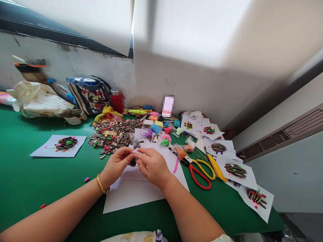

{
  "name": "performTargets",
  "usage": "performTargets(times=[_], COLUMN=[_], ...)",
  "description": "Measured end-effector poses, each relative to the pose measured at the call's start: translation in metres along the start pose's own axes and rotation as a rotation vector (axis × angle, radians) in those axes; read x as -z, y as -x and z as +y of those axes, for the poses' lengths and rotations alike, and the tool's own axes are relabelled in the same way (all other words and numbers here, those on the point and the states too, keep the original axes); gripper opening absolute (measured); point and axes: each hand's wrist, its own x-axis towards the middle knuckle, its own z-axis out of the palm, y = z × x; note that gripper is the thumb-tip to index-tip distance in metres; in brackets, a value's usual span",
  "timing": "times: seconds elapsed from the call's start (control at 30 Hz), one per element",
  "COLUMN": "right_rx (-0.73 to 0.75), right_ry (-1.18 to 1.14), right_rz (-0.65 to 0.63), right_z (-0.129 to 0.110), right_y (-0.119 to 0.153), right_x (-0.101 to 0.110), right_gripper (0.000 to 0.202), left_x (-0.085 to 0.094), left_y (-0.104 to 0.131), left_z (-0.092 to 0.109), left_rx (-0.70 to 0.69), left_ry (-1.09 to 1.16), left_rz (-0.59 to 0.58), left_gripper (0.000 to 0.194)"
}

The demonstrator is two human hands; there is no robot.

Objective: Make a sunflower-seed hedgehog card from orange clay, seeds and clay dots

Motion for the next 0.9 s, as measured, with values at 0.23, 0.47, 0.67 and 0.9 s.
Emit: performTargets(times=[0.23, 0.47, 0.67, 0.9], right_rx=[-0.016, -0.293, -0.254, -0.722], right_ry=[0.036, 0.366, 0.220, 0.605], right_rz=[0.112, 0.247, 0.038, -0.021], right_z=[0.006, 0.061, 0.072, 0.099], right_y=[-0.002, -0.001, -0.001, 0.023], right_x=[-0.001, 0.012, 0.009, 0.089], right_gripper=[0.016, 0.012, 0.034, 0.038], left_x=[-0.005, -0.003, 0.001, 0.001], left_y=[0.004, 0.001, -0.003, -0.004], left_z=[0.004, 0.005, 0.000, -0.002], left_rx=[0.074, 0.048, 0.053, 0.054], left_ry=[0.075, 0.000, -0.027, -0.024], left_rz=[-0.123, -0.067, -0.046, -0.038], left_gripper=[0.024, 0.030, 0.030, 0.029])
